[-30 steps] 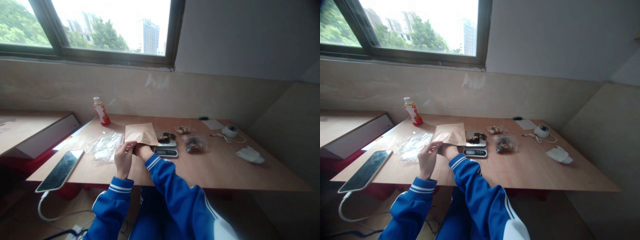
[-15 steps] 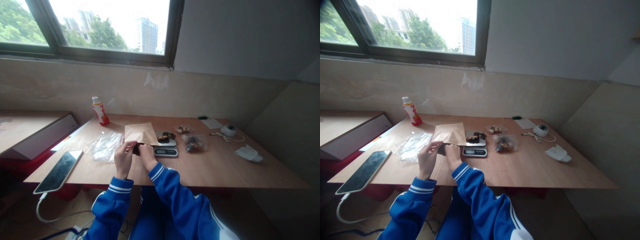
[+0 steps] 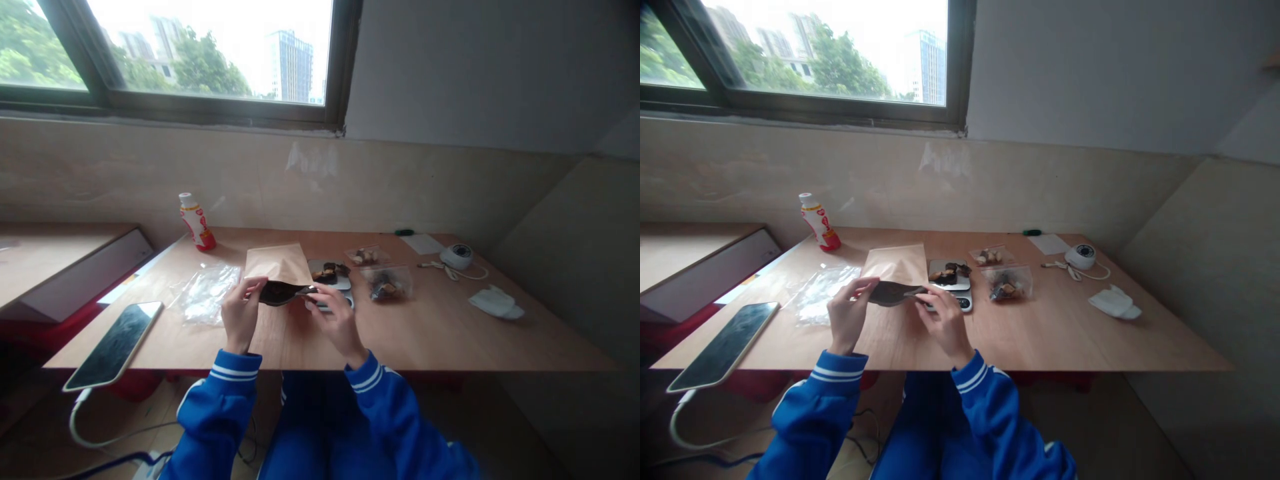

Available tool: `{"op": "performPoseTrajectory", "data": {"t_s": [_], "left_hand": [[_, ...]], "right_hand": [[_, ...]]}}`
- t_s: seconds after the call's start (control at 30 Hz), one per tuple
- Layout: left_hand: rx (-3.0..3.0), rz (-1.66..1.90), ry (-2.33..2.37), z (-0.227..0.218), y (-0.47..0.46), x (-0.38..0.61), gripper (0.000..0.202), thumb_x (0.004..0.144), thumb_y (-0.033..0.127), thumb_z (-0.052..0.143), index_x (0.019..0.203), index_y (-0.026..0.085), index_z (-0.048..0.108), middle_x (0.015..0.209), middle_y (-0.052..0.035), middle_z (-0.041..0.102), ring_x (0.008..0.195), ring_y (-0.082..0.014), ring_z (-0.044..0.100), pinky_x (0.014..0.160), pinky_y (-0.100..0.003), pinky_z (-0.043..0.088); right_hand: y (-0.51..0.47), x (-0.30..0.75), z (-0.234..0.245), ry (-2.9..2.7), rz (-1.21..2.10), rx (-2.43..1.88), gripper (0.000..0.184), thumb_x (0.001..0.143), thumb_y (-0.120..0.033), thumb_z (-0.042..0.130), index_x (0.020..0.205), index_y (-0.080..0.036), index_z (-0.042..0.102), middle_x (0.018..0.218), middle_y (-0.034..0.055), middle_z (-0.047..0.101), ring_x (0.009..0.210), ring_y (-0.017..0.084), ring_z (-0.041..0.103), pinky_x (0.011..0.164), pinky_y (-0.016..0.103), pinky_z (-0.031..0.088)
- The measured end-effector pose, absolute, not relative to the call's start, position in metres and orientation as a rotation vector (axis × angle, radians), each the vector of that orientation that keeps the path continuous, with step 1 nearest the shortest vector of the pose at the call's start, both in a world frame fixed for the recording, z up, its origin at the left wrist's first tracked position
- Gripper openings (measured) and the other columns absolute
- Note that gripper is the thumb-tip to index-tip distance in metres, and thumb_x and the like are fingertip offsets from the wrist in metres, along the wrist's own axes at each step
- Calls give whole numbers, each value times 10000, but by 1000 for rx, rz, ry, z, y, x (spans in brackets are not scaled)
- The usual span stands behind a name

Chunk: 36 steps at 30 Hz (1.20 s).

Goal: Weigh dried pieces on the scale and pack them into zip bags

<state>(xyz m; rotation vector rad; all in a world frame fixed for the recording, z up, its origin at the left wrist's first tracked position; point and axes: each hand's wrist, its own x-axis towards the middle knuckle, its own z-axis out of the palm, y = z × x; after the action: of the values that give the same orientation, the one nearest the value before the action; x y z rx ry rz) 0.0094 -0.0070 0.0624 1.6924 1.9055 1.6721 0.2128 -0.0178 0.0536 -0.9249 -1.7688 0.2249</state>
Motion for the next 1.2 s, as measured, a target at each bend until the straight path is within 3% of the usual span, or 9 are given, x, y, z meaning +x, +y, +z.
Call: {"op": "performPoseTrajectory", "data": {"t_s": [0.37, 0.6, 0.77, 0.9, 1.0, 1.1, 1.2], "left_hand": [[1732, 1681, 1887, 60, -8, 7, 197, 827, 397, 566, 878, 270, 708, 841, 8, 728, 757, -165, 662, 711, -281, 497], [1696, 1666, 1874, 60, -9, 5, 180, 820, 381, 577, 864, 265, 707, 861, 10, 726, 752, -160, 670, 705, -276, 490], [1699, 1674, 1867, 58, -8, 4, 186, 820, 383, 575, 864, 260, 708, 871, 6, 728, 750, -159, 666, 714, -277, 492], [1711, 1694, 1860, 56, -8, 5, 191, 824, 380, 572, 870, 258, 711, 863, 6, 728, 766, -160, 659, 720, -277, 486], [1687, 1695, 1878, 55, -8, 5, 200, 821, 390, 575, 874, 257, 715, 856, 5, 727, 767, -163, 657, 722, -283, 482], [1675, 1686, 1897, 55, -8, 6, 201, 820, 394, 578, 872, 260, 718, 849, 7, 726, 752, -161, 656, 714, -284, 483], [1674, 1688, 1881, 55, -9, 9, 189, 821, 382, 580, 866, 260, 717, 865, 7, 727, 740, -156, 658, 701, -277, 490]], "right_hand": [[54, 282, 4, -1858, -70, -1435, 258, 909, -297, 483, 969, -177, 704, 1160, 135, 598, 1072, 278, 559, 929, 469, 450], [45, 281, 0, -1860, -34, -1399, 334, 934, -362, 434, 1104, -189, 662, 1315, 147, 499, 1197, 295, 483, 1006, 508, 373], [25, 301, 1, -1631, 67, -1329, 342, 950, -325, 363, 984, -180, 670, 1085, 130, 572, 1089, 245, 546, 981, 451, 422], [13, 313, -10, -1509, 212, -1371, 356, 937, -354, 377, 857, -170, 671, 949, 115, 581, 891, 222, 602, 787, 375, 518], [9, 317, -16, -1490, 286, -1402, 362, 934, -368, 383, 847, -161, 666, 927, 104, 588, 824, 203, 606, 701, 334, 525], [5, 316, -10, -1504, 267, -1385, 349, 933, -353, 391, 852, -158, 668, 914, 96, 584, 830, 198, 605, 713, 326, 525], [-6, 300, 10, -1656, 257, -1239, 293, 935, -289, 408, 876, -170, 670, 916, 87, 595, 902, 200, 605, 827, 351, 511]]}}
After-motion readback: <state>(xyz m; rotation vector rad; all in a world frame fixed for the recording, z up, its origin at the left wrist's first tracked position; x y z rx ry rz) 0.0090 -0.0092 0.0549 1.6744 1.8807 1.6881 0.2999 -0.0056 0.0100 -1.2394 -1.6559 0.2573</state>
